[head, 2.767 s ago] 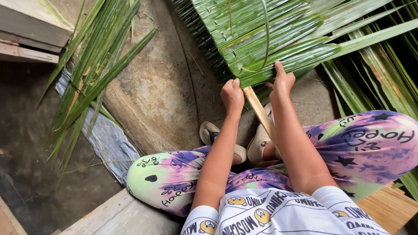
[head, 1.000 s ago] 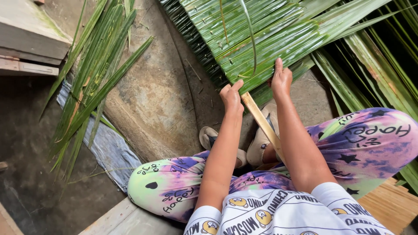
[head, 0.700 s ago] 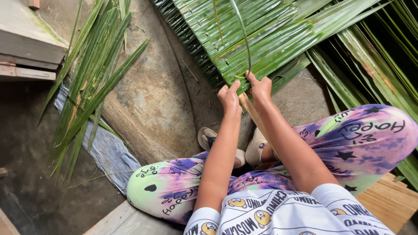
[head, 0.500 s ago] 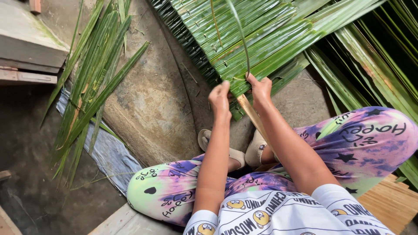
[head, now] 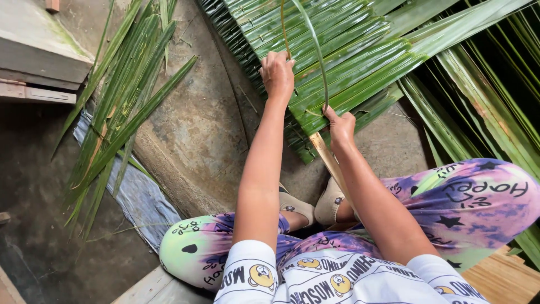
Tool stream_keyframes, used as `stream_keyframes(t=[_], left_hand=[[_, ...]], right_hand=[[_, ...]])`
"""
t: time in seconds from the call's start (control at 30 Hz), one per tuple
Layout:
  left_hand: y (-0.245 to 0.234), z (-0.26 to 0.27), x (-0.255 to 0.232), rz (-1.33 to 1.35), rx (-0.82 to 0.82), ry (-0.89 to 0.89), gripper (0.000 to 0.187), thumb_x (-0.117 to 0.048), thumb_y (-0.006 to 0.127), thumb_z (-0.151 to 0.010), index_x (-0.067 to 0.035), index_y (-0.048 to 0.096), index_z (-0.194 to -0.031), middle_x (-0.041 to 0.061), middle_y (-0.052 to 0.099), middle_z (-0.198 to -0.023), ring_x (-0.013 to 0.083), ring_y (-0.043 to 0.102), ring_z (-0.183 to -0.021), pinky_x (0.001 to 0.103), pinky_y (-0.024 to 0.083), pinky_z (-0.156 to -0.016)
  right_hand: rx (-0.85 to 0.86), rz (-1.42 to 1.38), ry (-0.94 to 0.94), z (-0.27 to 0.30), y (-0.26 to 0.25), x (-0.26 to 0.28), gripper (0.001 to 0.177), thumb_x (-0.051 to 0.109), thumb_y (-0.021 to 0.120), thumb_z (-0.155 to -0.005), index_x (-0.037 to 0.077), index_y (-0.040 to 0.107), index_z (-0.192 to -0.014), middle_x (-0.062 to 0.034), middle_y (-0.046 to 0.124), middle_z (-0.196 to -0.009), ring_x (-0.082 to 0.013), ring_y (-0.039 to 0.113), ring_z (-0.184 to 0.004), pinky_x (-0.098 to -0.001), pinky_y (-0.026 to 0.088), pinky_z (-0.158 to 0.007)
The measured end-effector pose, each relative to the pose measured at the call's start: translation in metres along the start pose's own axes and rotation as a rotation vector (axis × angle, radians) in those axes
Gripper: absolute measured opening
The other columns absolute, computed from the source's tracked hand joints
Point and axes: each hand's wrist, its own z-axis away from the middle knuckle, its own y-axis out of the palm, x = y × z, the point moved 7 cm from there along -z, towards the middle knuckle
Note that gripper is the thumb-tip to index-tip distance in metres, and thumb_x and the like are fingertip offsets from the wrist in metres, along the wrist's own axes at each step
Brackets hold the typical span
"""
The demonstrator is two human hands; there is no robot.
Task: Weaving palm leaves onto a wooden slat to create a thatched panel
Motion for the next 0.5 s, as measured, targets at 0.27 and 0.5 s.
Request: stream_keyframes(t=[0.27,0.5], left_hand=[[-0.01,-0.022,0.019,0.55,-0.145,-0.061,0.008,-0.003,0.069,-0.087,-0.004,0.07,-0.079,0.004,0.063,-0.072,0.017,0.056,-0.069,0.03,0.048,-0.062],[-0.093,0.065,-0.024,0.539,0.049,-0.163,0.004,-0.018,0.074,-0.073,-0.016,0.071,-0.072,0.004,0.066,-0.056,0.0254,0.069,-0.063,0.036,0.056,-0.066]], right_hand=[[0.014,-0.015,-0.041,0.002,0.005,0.0,0.026,0.017,0.081,-0.088,-0.003,0.066,-0.091,-0.0081,0.067,-0.078,-0.0143,0.061,-0.062,-0.0268,0.053,-0.058],[-0.083,0.028,-0.145,-0.055,-0.018,-0.068,0.021,0.019,0.09,-0.084,0.005,0.078,-0.093,-0.0064,0.074,-0.082,-0.0107,0.063,-0.069,-0.0327,0.055,-0.062]])
